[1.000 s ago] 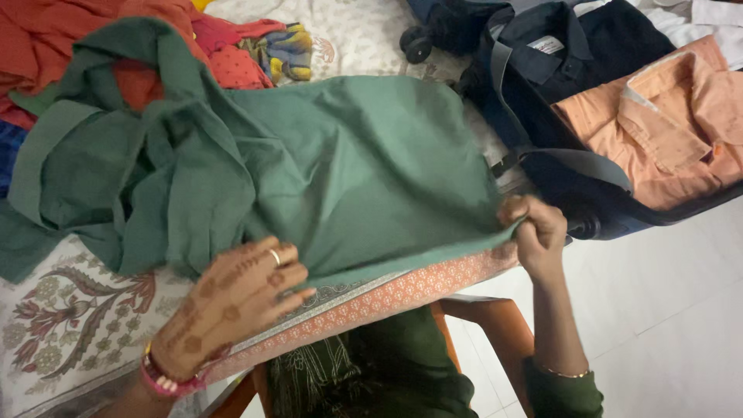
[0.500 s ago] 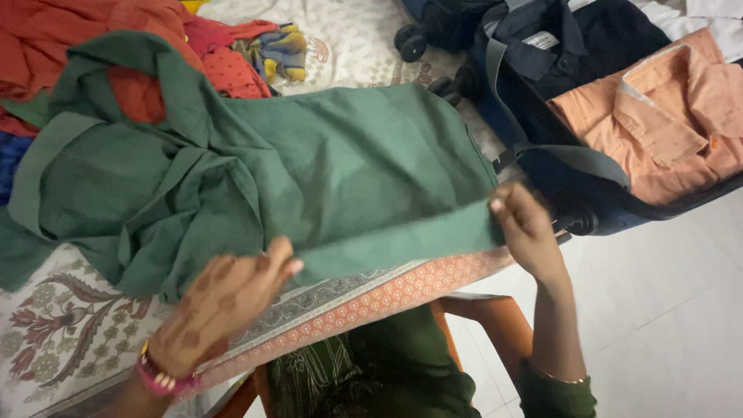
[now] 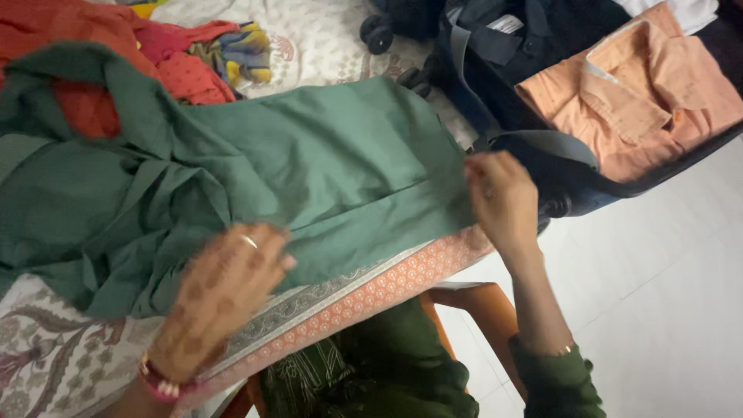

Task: The person folds a green shirt and places it into a suitcase, then buttons and folds an orange shirt.

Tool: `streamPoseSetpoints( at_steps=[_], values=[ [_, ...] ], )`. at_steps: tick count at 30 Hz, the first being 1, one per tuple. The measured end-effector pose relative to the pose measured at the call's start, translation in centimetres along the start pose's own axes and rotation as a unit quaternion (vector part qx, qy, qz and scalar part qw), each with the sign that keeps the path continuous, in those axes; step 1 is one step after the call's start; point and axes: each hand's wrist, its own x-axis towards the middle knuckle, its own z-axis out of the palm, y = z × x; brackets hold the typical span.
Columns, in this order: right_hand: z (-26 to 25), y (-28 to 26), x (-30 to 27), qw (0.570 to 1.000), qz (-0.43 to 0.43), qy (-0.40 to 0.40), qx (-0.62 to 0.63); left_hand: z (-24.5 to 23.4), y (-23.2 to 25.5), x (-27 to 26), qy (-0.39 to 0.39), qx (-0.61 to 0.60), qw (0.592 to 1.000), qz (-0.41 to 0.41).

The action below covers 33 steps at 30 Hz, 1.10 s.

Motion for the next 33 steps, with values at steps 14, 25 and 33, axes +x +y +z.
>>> streamPoseSetpoints(
  at_steps=[14,25,33],
  values=[
    [1.9,0.3,-3.3,0.935,-0.21,-0.225,-0.176,5.0,3.6,2.2,-0.108,-0.182,0.976,0.058],
    [1.3,-1.0,5.5,0.946,-0.012,-0.309,-0.092,7.5,-5.8,13.3,-0.326,-0.383,0.864,-0.012],
    [18.7,6.6,18.2,0.973,-0.08,-0.216,0.008,19.6,-10.3,17.2,-0.053,-0.181,0.953,-0.236]
  ],
)
